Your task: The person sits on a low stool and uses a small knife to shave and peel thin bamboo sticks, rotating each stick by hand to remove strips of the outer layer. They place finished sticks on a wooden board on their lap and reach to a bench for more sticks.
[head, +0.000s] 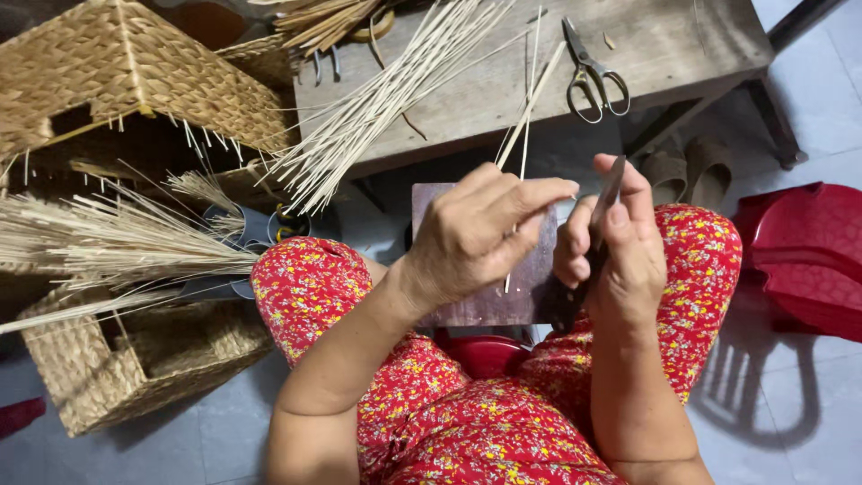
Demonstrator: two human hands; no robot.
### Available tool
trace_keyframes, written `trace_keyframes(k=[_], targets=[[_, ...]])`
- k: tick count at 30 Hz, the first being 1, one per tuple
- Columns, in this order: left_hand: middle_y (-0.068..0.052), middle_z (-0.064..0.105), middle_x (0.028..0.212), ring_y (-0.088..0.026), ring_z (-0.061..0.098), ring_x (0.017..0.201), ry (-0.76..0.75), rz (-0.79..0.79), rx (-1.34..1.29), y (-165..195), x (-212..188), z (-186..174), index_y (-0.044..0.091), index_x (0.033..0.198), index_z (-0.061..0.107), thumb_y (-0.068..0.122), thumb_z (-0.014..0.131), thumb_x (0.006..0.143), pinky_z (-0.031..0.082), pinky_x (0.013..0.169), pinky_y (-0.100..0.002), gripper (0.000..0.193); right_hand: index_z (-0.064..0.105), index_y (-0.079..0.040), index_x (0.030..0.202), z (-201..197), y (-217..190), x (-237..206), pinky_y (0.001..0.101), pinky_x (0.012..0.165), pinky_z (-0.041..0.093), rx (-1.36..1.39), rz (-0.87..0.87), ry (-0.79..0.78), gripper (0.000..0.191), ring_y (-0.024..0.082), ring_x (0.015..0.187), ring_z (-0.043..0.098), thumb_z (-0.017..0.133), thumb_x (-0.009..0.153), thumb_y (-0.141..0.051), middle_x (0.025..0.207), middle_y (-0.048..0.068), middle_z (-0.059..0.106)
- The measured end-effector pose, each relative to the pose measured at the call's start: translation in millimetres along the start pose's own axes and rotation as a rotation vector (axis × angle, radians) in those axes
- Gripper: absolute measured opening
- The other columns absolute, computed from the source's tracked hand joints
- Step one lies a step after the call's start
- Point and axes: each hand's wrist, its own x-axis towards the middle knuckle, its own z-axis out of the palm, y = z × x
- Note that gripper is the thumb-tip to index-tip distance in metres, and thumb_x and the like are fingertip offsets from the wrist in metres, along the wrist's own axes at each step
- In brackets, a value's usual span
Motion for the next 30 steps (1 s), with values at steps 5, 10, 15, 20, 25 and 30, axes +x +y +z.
trace_keyframes(k=[5,10,15,20,25,30], targets=[[-0.003,0.07,0.099,-0.02,0.06,0.075,0.042,-0.044,-0.049,-22,-8,8,0.011,0.13,0.066,-0.002,0.073,0.096,0.051,0.071,-0.032,0.037,0.035,-0.01,0.157,13,-4,-6,0.0266,0.051,0.041,0.164,0.097,-0.104,0.056,0.014,0.058,0.046,0.061,0.11,-0.025,0.08,0.01,0.052],[-0.004,0.072,0.1,-0.017,0.062,0.074,0.075,-0.156,-0.14,-36,-13,13,0.01,0.127,0.067,-0.001,0.073,0.098,0.052,0.068,-0.029,0.031,0.034,-0.011,0.158,17,0,-1,0.0254,0.05,0.042,0.141,0.167,-0.087,0.06,0.013,0.057,0.048,0.064,0.107,-0.023,0.08,0.012,0.054],[-0.005,0.071,0.099,-0.016,0.064,0.075,0.069,-0.236,-0.218,-42,-19,12,0.009,0.125,0.066,0.001,0.072,0.1,0.053,0.068,-0.027,0.027,0.034,-0.013,0.157,19,10,5,0.0254,0.051,0.043,0.146,0.193,-0.096,0.058,0.014,0.058,0.049,0.062,0.108,-0.021,0.081,0.013,0.055],[-0.006,0.07,0.098,-0.017,0.064,0.073,0.076,-0.222,-0.218,-43,-23,9,0.009,0.126,0.065,0.0,0.072,0.1,0.053,0.066,-0.028,0.028,0.038,-0.015,0.153,22,14,6,0.0243,0.05,0.042,0.182,0.196,-0.092,0.05,0.014,0.058,0.048,0.062,0.109,-0.019,0.081,0.013,0.054],[-0.007,0.068,0.095,-0.018,0.064,0.073,0.073,-0.218,-0.201,-40,-25,8,0.009,0.126,0.065,0.0,0.072,0.1,0.053,0.066,-0.029,0.028,0.039,-0.017,0.151,21,15,4,0.0246,0.049,0.041,0.187,0.217,-0.098,0.048,0.014,0.057,0.048,0.062,0.109,-0.019,0.081,0.013,0.054],[-0.007,0.068,0.094,-0.018,0.064,0.074,0.073,-0.214,-0.204,-38,-25,7,0.01,0.125,0.066,0.0,0.072,0.1,0.054,0.067,-0.029,0.028,0.039,-0.017,0.15,22,14,3,0.0244,0.047,0.041,0.197,0.221,-0.11,0.046,0.014,0.056,0.047,0.061,0.109,-0.019,0.081,0.013,0.054]])
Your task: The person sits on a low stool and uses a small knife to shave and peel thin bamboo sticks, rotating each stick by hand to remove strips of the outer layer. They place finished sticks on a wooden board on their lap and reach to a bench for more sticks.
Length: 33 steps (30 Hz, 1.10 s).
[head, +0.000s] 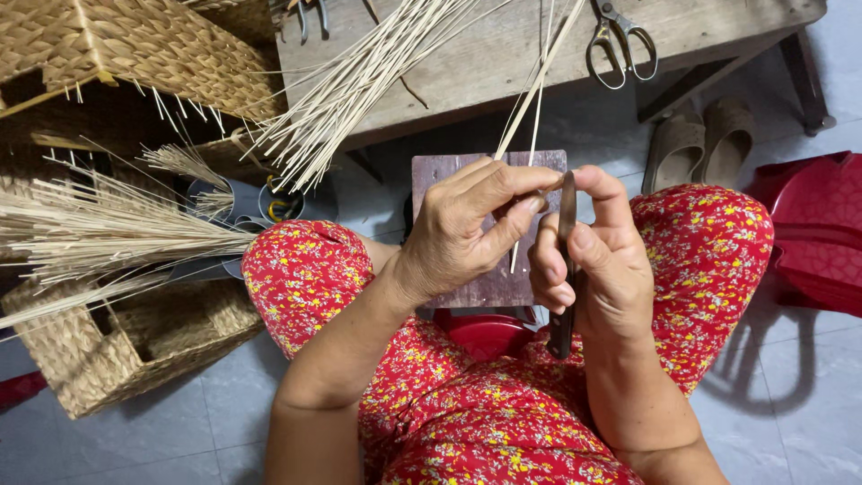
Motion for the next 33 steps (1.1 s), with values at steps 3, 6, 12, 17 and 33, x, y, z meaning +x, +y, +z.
trace_keyframes(k=[3,6,12,17,33], targets=[[-0.007,0.068,0.093,-0.02,0.064,0.074,-0.003,0.016,0.017,0.3,0.8,-1.1,0.01,0.126,0.066,-0.001,0.073,0.099,0.053,0.068,-0.03,0.03,0.039,-0.017,0.15,2.0,-1.0,0.2,0.0242,0.048,0.04,0.0,-0.005,0.002,0.046,0.014,0.056,0.047,0.061,0.11,-0.019,0.08,0.013,0.054],[-0.007,0.068,0.096,-0.022,0.064,0.076,0.004,0.047,0.076,0.9,0.4,-1.5,0.011,0.128,0.066,-0.003,0.074,0.097,0.053,0.069,-0.031,0.034,0.04,-0.016,0.15,4.8,-0.1,-0.3,0.0246,0.048,0.04,-0.005,-0.01,0.023,0.045,0.014,0.057,0.047,0.061,0.11,-0.018,0.08,0.012,0.053],[-0.005,0.069,0.105,-0.023,0.064,0.082,0.016,0.126,0.167,0.9,-1.7,-2.5,0.01,0.133,0.064,-0.006,0.076,0.091,0.055,0.074,-0.033,0.046,0.041,-0.014,0.148,9.2,3.3,-1.8,0.025,0.049,0.041,0.006,-0.023,0.042,0.044,0.013,0.057,0.046,0.061,0.109,-0.017,0.078,0.01,0.051],[-0.005,0.069,0.104,-0.023,0.064,0.083,0.008,0.142,0.179,0.5,-1.7,-4.5,0.011,0.133,0.064,-0.005,0.078,0.088,0.055,0.074,-0.032,0.05,0.041,-0.013,0.147,8.6,2.2,-0.4,0.0245,0.05,0.04,0.025,-0.015,0.032,0.042,0.013,0.058,0.045,0.06,0.11,-0.016,0.079,0.009,0.05],[-0.007,0.069,0.102,-0.026,0.064,0.088,-0.048,0.151,0.083,-2.4,-0.9,-8.0,0.007,0.123,0.066,-0.007,0.076,0.088,0.053,0.074,-0.033,0.039,0.042,-0.012,0.138,0.9,-1.8,-0.7,0.0234,0.047,0.039,0.031,0.043,-0.026,0.031,0.012,0.056,0.044,0.057,0.112,-0.016,0.08,0.012,0.052]])
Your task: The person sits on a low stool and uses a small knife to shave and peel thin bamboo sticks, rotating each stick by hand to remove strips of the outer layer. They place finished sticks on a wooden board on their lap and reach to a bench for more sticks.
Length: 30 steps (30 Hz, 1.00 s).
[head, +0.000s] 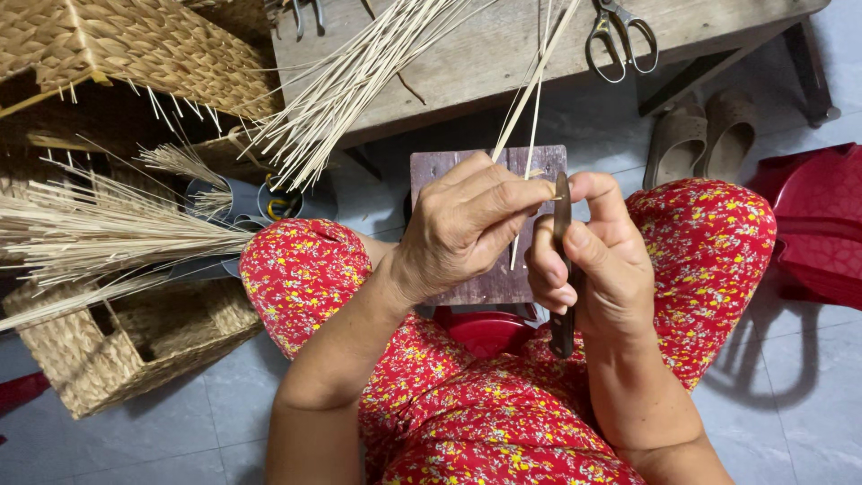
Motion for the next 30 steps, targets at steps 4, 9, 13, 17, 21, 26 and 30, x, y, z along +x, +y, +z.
trace_keyframes(k=[4,9,13,17,21,26,30], targets=[[-0.007,0.068,0.099,-0.027,0.063,0.086,0.016,-0.02,0.004,4,-1,1,0.005,0.119,0.066,-0.008,0.076,0.089,0.052,0.073,-0.035,0.033,0.042,-0.013,0.139,2,0,1,0.0235,0.047,0.039,-0.023,-0.01,0.005,0.033,0.012,0.055,0.044,0.058,0.111,-0.017,0.079,0.013,0.053],[-0.007,0.066,0.096,-0.026,0.064,0.084,0.06,-0.051,0.049,8,1,5,0.005,0.114,0.066,-0.005,0.078,0.093,0.053,0.072,-0.034,0.026,0.041,-0.015,0.141,2,1,5,0.0238,0.048,0.039,-0.022,-0.002,-0.001,0.035,0.013,0.055,0.045,0.058,0.111,-0.018,0.079,0.013,0.054],[-0.009,0.068,0.097,-0.027,0.064,0.086,0.01,-0.042,-0.012,6,4,-1,0.004,0.113,0.066,-0.004,0.075,0.095,0.053,0.073,-0.035,0.022,0.041,-0.014,0.141,3,-1,2,0.0236,0.047,0.039,-0.065,0.002,0.031,0.035,0.012,0.055,0.045,0.058,0.111,-0.018,0.078,0.014,0.055],[-0.011,0.067,0.095,-0.029,0.067,0.087,-0.085,-0.065,-0.056,1,4,-3,0.001,0.115,0.067,-0.001,0.073,0.096,0.054,0.078,-0.039,0.02,0.041,-0.014,0.139,2,-5,2,0.0234,0.046,0.039,-0.056,0.015,0.05,0.035,0.012,0.055,0.046,0.059,0.109,-0.018,0.08,0.014,0.055],[-0.012,0.065,0.089,-0.03,0.066,0.082,-0.042,-0.066,-0.008,-1,1,3,0.0,0.111,0.067,-0.001,0.072,0.096,0.054,0.074,-0.039,0.016,0.043,-0.012,0.139,1,-5,3,0.0228,0.045,0.038,-0.083,0.039,0.04,0.034,0.012,0.054,0.046,0.059,0.109,-0.018,0.078,0.014,0.056],[-0.013,0.064,0.087,-0.031,0.064,0.082,-0.071,-0.092,0.029,0,-2,1,0.001,0.106,0.066,-0.001,0.073,0.096,0.052,0.073,-0.04,0.012,0.044,-0.012,0.137,-2,1,9,0.0237,0.046,0.039,-0.07,0.066,0.018,0.033,0.013,0.054,0.047,0.06,0.109,-0.018,0.08,0.015,0.057],[-0.013,0.065,0.092,-0.032,0.065,0.085,-0.119,-0.083,-0.031,-4,0,-4,0.0,0.112,0.065,0.001,0.073,0.096,0.053,0.074,-0.04,0.018,0.045,-0.012,0.138,-4,-3,8,0.0237,0.046,0.039,-0.106,0.045,0.041,0.033,0.013,0.054,0.047,0.06,0.108,-0.017,0.08,0.015,0.057]])
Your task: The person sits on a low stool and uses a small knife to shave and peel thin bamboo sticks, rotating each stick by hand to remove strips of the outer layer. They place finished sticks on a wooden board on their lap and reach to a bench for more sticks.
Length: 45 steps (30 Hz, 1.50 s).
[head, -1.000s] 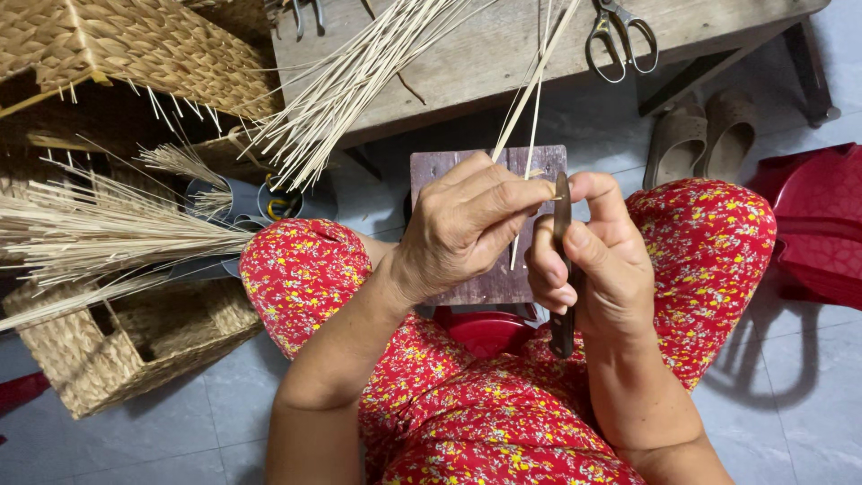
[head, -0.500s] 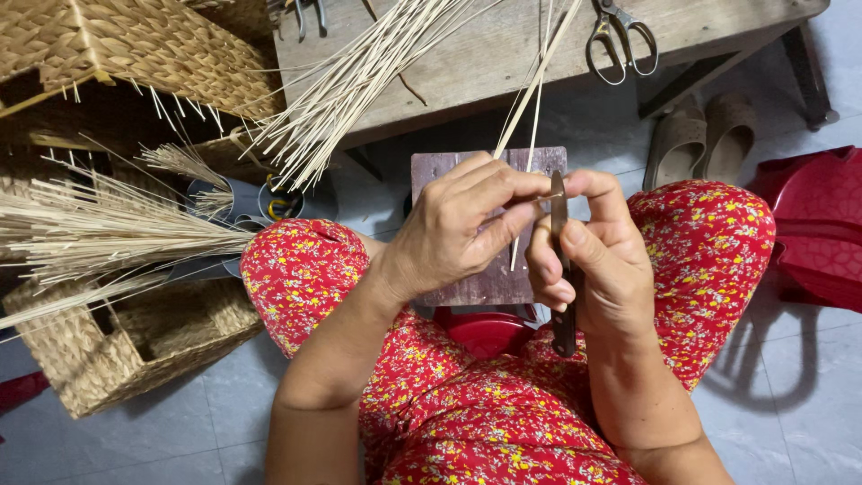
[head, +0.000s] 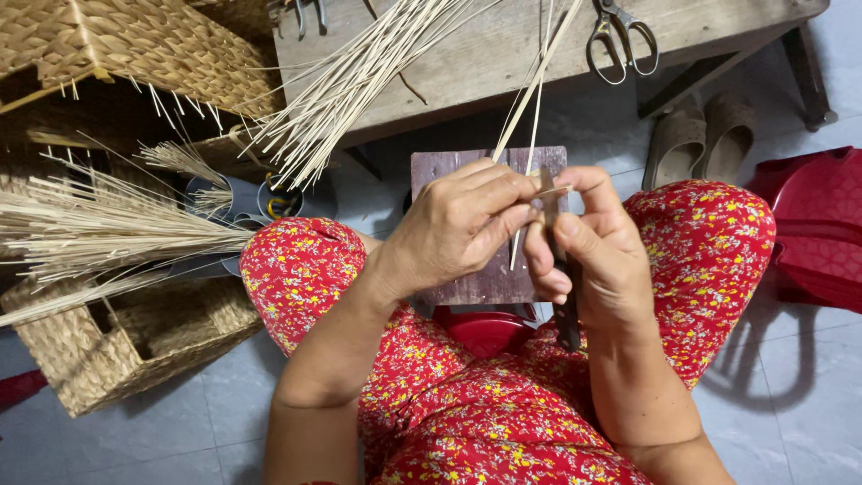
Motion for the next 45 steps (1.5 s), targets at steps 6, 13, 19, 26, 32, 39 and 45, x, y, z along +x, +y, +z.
trace_keyframes(k=[6,13,19,26,32,39,45], targets=[[-0.013,0.066,0.09,-0.033,0.066,0.086,0.01,-0.045,0.072,-3,-4,5,0.002,0.107,0.066,0.001,0.073,0.094,0.053,0.076,-0.041,0.014,0.046,-0.013,0.136,-3,0,2,0.0232,0.044,0.038,0.024,0.05,0.01,0.034,0.013,0.053,0.047,0.062,0.107,-0.018,0.079,0.014,0.058],[-0.01,0.07,0.103,-0.029,0.069,0.096,-0.044,-0.157,0.11,12,7,-20,0.006,0.119,0.068,0.009,0.077,0.095,0.055,0.084,-0.039,0.025,0.046,-0.014,0.133,-3,8,12,0.0221,0.042,0.037,0.026,0.092,0.035,0.033,0.012,0.051,0.046,0.064,0.105,-0.02,0.078,0.013,0.058],[-0.013,0.064,0.117,-0.037,0.05,0.124,0.172,0.097,0.264,23,21,-24,0.014,0.105,0.075,0.012,0.083,0.079,0.042,0.108,-0.048,0.028,0.046,-0.011,0.13,6,10,14,0.0224,0.044,0.037,-0.101,0.078,0.038,0.031,0.012,0.053,0.048,0.062,0.105,-0.021,0.08,0.013,0.06],[0.001,0.067,0.107,-0.027,0.058,0.131,0.162,-0.011,0.188,9,9,-13,0.012,0.097,0.077,0.011,0.085,0.089,0.033,0.123,-0.051,0.012,0.046,-0.01,0.127,10,17,24,0.0219,0.039,0.035,-0.022,0.183,-0.009,0.031,0.012,0.053,0.049,0.063,0.103,-0.019,0.078,0.003,0.051],[-0.001,0.067,0.11,-0.023,0.061,0.122,0.222,-0.125,-0.033,2,11,-10,0.008,0.097,0.073,0.009,0.081,0.094,0.052,0.104,-0.036,0.008,0.047,-0.015,0.131,5,43,39,0.0204,0.037,0.033,-0.136,0.303,0.011,0.039,0.01,0.046,0.045,0.062,0.097,-0.025,0.067,0.004,0.052],[-0.002,0.068,0.103,-0.021,0.064,0.112,0.262,-0.079,-0.077,-4,27,-23,0.007,0.098,0.075,0.011,0.081,0.093,0.053,0.106,-0.037,0.009,0.05,-0.007,0.117,4,84,48,0.0212,0.039,0.034,-0.046,0.456,0.001,0.021,0.01,0.05,0.047,0.059,0.101,-0.017,0.072,0.008,0.057],[-0.006,0.065,0.101,-0.021,0.062,0.1,0.029,-0.145,-0.03,-18,17,-43,0.004,0.117,0.072,0.018,0.08,0.088,0.051,0.09,-0.035,0.033,0.051,-0.011,0.119,-5,49,48,0.021,0.04,0.034,-0.202,0.319,0.135,0.018,0.01,0.05,0.047,0.057,0.103,-0.017,0.078,0.009,0.06]])
